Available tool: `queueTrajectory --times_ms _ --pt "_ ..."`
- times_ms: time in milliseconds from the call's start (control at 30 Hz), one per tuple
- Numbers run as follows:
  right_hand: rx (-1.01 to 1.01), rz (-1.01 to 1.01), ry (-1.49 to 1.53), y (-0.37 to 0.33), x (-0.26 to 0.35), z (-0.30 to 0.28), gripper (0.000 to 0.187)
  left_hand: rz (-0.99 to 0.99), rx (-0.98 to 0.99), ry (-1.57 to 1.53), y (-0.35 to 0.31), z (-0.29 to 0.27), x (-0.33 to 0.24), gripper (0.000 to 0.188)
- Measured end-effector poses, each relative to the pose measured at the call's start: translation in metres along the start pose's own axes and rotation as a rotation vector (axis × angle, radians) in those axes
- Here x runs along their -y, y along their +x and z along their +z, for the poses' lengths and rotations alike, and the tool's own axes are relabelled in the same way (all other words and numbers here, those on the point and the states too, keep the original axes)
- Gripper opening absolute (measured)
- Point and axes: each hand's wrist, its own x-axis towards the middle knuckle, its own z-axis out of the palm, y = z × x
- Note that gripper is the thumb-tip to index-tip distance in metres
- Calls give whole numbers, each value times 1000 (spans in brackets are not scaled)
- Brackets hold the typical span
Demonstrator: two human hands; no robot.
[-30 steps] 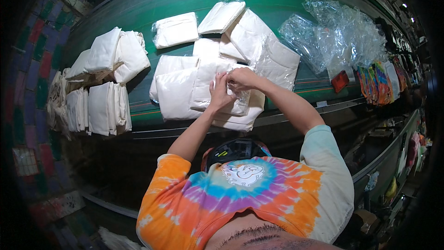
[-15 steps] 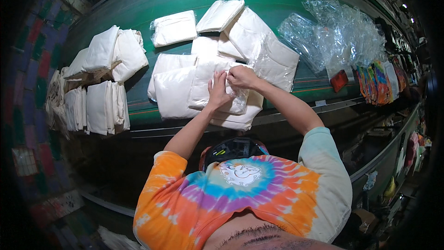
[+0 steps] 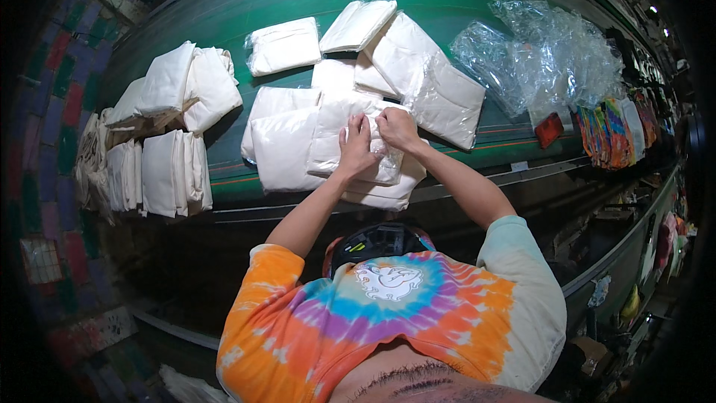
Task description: The person places folded white textile bundles into clear plastic bags on a conveyor belt, seals each bag, and stacks the packaged items. The person handles the bundles one at a time and arranges them in neat stacks on the belt.
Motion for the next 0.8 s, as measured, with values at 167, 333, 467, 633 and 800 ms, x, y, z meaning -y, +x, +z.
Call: queueTrajectory --times_ms 167,333,467,633,800 --pt "-152 8 23 -2 -8 2 26 16 30 52 -2 -1 1 114" --pt "-209 -20 367 -19 -23 -34 22 17 35 65 -7 -2 1 109" --pt "88 -64 665 -47 -36 -71 17 28 -30 -38 -12 -4 -4 86" --pt "55 56 839 -70 -64 -83 15 32 -157 -153 -9 -12 -20 44" --pt "-95 200 1087 -89 -76 -81 18 191 -243 -177 -6 -33 -59 31"
